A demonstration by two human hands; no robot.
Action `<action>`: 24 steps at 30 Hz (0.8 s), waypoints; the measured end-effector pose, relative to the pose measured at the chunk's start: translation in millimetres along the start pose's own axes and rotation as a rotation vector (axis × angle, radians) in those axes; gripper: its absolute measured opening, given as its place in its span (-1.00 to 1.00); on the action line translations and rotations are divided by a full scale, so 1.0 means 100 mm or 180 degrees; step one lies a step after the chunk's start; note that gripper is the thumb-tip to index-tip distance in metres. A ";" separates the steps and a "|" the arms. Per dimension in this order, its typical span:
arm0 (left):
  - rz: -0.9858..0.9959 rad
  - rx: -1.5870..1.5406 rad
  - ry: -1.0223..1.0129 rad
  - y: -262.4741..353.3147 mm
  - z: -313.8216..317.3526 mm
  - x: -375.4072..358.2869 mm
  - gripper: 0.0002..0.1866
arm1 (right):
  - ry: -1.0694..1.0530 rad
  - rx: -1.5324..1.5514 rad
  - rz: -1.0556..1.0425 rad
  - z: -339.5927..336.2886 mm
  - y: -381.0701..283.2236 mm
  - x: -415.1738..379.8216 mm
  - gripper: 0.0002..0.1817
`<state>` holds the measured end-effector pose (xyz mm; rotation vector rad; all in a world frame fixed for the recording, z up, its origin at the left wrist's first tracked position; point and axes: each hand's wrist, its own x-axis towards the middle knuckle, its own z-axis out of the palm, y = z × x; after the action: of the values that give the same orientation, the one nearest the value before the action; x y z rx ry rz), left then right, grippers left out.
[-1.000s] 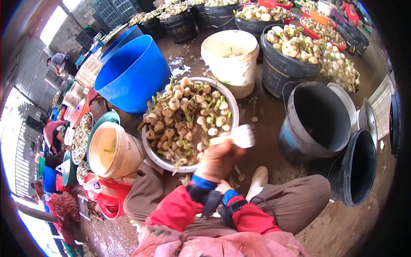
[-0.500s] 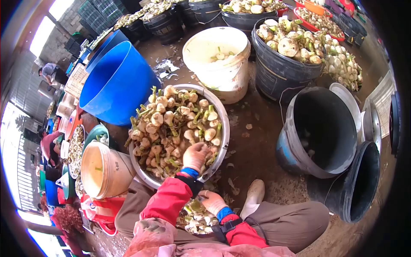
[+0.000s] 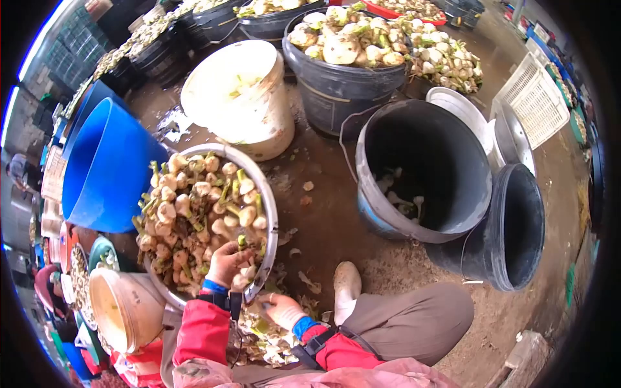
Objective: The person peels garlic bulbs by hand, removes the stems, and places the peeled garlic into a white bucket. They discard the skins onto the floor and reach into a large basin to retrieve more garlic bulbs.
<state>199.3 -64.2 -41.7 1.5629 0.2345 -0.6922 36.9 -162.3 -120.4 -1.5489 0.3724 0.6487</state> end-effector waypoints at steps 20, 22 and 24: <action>0.0469 0.3512 0.1693 -0.56 0.36 -1.94 -0.32 | -0.0615 0.0870 -0.0549 0.08 -0.53 -0.48 -0.53; 0.0414 0.3789 0.1744 -0.58 0.49 -1.92 -0.31 | -0.0268 -0.0014 -0.0616 0.10 -0.51 -0.47 -0.51; 0.0352 0.4070 0.1769 -0.54 0.54 -1.93 -0.28 | -0.0305 0.0264 -0.0626 0.08 -0.52 -0.48 -0.52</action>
<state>2.3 -59.5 21.6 2.9653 0.0928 -0.2536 28.9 -156.7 -49.2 -1.4484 0.1700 0.5448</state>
